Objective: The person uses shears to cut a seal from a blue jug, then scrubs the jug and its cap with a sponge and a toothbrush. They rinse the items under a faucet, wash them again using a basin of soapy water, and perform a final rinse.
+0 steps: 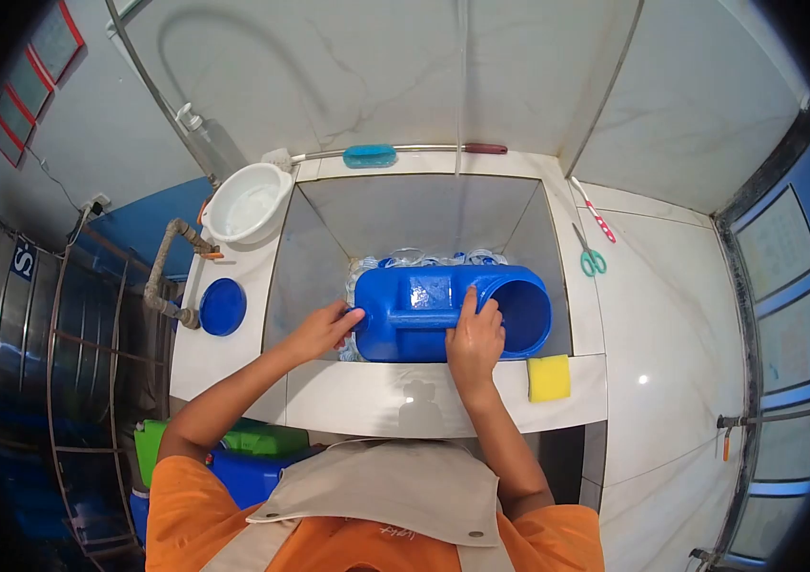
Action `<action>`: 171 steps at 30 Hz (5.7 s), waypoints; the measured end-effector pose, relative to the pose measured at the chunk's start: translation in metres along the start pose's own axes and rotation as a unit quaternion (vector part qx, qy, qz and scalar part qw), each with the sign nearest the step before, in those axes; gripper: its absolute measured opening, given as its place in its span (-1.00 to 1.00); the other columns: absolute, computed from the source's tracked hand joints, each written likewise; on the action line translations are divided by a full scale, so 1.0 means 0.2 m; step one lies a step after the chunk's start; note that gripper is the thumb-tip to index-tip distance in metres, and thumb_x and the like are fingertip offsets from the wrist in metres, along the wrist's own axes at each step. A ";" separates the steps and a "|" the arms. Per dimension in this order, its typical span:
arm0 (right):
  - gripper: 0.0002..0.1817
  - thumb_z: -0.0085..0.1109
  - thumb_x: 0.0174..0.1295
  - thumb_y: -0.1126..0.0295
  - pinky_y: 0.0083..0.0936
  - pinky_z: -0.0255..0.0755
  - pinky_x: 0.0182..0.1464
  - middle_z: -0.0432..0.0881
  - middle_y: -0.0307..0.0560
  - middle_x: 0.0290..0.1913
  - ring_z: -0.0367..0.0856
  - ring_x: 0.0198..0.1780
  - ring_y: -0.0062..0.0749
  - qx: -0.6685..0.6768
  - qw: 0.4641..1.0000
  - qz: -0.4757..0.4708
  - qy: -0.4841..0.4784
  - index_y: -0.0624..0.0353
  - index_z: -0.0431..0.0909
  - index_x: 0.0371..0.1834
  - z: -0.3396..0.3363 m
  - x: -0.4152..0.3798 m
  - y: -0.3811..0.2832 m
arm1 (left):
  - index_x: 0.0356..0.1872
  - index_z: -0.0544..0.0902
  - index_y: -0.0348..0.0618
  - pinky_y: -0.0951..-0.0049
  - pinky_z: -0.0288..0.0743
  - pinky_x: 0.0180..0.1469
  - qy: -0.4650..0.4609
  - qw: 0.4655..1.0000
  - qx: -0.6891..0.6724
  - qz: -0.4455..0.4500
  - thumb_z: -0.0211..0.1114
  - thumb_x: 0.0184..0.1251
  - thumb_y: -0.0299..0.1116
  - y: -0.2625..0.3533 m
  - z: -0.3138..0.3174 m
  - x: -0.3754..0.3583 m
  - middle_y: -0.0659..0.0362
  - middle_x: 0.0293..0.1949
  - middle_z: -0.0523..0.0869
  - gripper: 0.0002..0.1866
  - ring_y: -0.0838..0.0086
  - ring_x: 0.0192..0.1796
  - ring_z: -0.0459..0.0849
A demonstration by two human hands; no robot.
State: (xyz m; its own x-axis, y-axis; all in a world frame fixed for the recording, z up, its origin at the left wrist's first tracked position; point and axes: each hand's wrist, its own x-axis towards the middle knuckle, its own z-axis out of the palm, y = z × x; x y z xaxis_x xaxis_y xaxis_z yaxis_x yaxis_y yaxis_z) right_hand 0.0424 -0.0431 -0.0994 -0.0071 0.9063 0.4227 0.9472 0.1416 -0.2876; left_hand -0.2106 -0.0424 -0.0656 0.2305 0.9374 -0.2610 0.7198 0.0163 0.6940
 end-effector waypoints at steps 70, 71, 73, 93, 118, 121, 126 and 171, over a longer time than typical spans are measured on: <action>-0.81 -0.13 0.25 0.50 -0.56 0.61 -0.31 0.60 -0.01 -0.45 0.65 -0.46 -0.41 0.419 0.823 0.086 -0.373 0.38 0.49 -0.34 -0.07 1.53 0.05 | -0.43 0.50 -0.12 0.32 0.39 -0.21 0.258 0.853 0.296 0.343 0.14 0.04 -0.48 0.44 0.13 0.63 0.19 -0.46 0.53 -0.95 0.31 -0.27 0.53; -0.81 -0.13 0.25 0.50 -0.56 0.61 -0.31 0.60 -0.01 -0.45 0.65 -0.46 -0.41 0.421 0.823 0.084 -0.372 0.38 0.49 -0.34 -0.09 1.52 0.05 | -0.43 0.50 -0.12 0.32 0.39 -0.21 0.259 0.852 0.298 0.343 0.14 0.04 -0.48 0.44 0.12 0.62 0.19 -0.46 0.53 -0.95 0.31 -0.27 0.53; -0.81 -0.11 0.25 0.49 -0.55 0.62 -0.31 0.59 -0.01 -0.46 0.65 -0.45 -0.41 0.433 0.818 0.084 -0.369 0.39 0.49 -0.33 -0.08 1.52 0.05 | -0.43 0.50 -0.12 0.32 0.39 -0.21 0.257 0.854 0.309 0.330 0.14 0.04 -0.49 0.43 0.11 0.59 0.19 -0.45 0.54 -0.94 0.31 -0.27 0.54; -0.69 0.01 0.09 0.31 -0.34 0.49 -0.12 0.68 0.13 -0.29 0.66 -0.22 -0.12 0.312 0.930 0.045 -0.189 0.21 0.66 -0.20 -0.44 0.94 0.72 | -0.50 0.49 -0.16 0.11 0.38 -0.28 0.256 0.840 0.295 0.378 0.21 -0.02 -0.50 0.60 0.01 0.60 0.02 -0.50 0.58 -0.93 0.09 -0.34 0.56; -0.58 -0.03 0.34 0.09 -0.56 0.49 -0.17 0.59 -0.13 -0.13 0.57 -0.21 -0.50 0.446 0.837 0.305 -0.090 0.25 0.55 -0.06 -1.09 -0.57 0.46 | -0.38 0.49 -0.27 0.13 0.37 -0.23 0.169 0.786 0.222 0.552 0.34 -0.06 -0.56 0.85 0.03 -0.15 -0.05 -0.44 0.55 -0.78 0.02 -0.30 0.51; -0.55 -0.09 0.37 0.05 -0.56 0.50 -0.14 0.56 -0.11 -0.11 0.57 -0.17 -0.49 0.485 0.805 0.330 -0.084 0.22 0.50 0.01 -1.13 -0.57 0.44 | -0.37 0.52 -0.25 0.16 0.38 -0.22 0.130 0.792 0.218 0.555 0.35 -0.08 -0.54 0.82 0.09 -0.28 -0.01 -0.43 0.57 -0.78 0.06 -0.29 0.53; -0.53 -0.10 0.37 0.03 -0.53 0.50 -0.11 0.56 -0.08 -0.07 0.58 -0.14 -0.46 0.511 0.788 0.308 -0.155 0.22 0.48 0.04 -1.14 -0.57 0.39 | -0.52 0.47 -0.16 0.26 0.38 -0.27 0.148 0.802 0.230 0.531 0.29 0.00 -0.52 0.76 0.15 -0.46 0.09 -0.50 0.58 -0.87 0.21 -0.36 0.55; -0.15 0.29 0.10 -0.03 -0.05 0.48 0.00 0.24 0.10 0.28 0.35 0.17 0.05 0.682 0.614 0.349 -0.193 0.10 0.10 0.36 -0.21 0.72 0.38 | -0.48 0.49 -0.20 0.23 0.39 -0.29 0.259 0.832 0.282 0.402 0.28 -0.02 -0.50 0.58 0.01 0.66 0.08 -0.44 0.48 -0.88 0.18 -0.32 0.53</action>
State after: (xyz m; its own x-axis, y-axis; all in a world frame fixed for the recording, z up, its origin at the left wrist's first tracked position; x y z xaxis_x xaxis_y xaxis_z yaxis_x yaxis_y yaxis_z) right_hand 0.1265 0.0807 -0.0235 -0.0775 0.9254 -0.3709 -0.3836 -0.3711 -0.8457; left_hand -0.0960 0.0826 -0.0204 0.5783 0.5931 0.5602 0.6959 -0.7169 0.0407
